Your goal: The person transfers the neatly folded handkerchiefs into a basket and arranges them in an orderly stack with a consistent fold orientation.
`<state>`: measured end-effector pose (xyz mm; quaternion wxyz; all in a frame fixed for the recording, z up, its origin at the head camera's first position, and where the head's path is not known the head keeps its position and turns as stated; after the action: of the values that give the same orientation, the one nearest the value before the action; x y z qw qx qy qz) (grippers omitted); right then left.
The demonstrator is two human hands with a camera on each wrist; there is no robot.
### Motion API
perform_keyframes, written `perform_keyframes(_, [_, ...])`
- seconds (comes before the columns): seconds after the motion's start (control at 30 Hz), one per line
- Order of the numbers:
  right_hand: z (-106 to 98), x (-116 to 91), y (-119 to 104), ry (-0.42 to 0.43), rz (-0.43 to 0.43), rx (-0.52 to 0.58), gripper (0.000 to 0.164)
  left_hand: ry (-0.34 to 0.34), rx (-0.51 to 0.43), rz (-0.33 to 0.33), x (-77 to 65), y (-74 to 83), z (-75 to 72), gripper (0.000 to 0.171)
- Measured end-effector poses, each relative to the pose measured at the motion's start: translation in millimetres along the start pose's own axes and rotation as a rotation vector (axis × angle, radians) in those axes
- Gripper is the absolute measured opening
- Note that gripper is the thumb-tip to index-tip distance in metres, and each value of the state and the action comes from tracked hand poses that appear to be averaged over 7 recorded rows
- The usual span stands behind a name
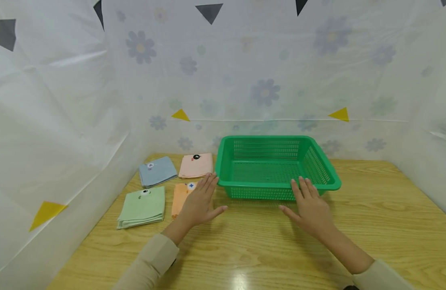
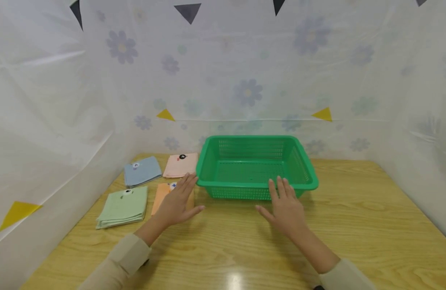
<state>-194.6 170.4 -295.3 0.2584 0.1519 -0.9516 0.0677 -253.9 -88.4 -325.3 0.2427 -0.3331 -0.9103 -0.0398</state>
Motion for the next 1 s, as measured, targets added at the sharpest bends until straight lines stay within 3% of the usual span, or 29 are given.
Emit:
perform_keyframes(0.23, [2.9,-0.2,-0.9,0.019,-0.015,0.011,0.08,0.011,-0.035,-0.01,-1.6,-3.1,0.1,0.086])
perform_keyframes(1.0, [5.6,2.8,-8.4,-0.006,-0.006,0.027,0.079,0.009,-0.026,-0.045,-5.6,-12.3,-0.7,0.082])
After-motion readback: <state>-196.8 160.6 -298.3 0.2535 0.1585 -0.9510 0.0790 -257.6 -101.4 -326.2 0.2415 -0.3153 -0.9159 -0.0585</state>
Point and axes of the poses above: each hand's wrist, its own x-axis towards the middle knuckle, its own z-axis out of the palm, y = z × x, the point moved 7 cm from there along x, towards the middle knuckle, and after that the axes turned 8 degrees about x, right-handed, at the moved point
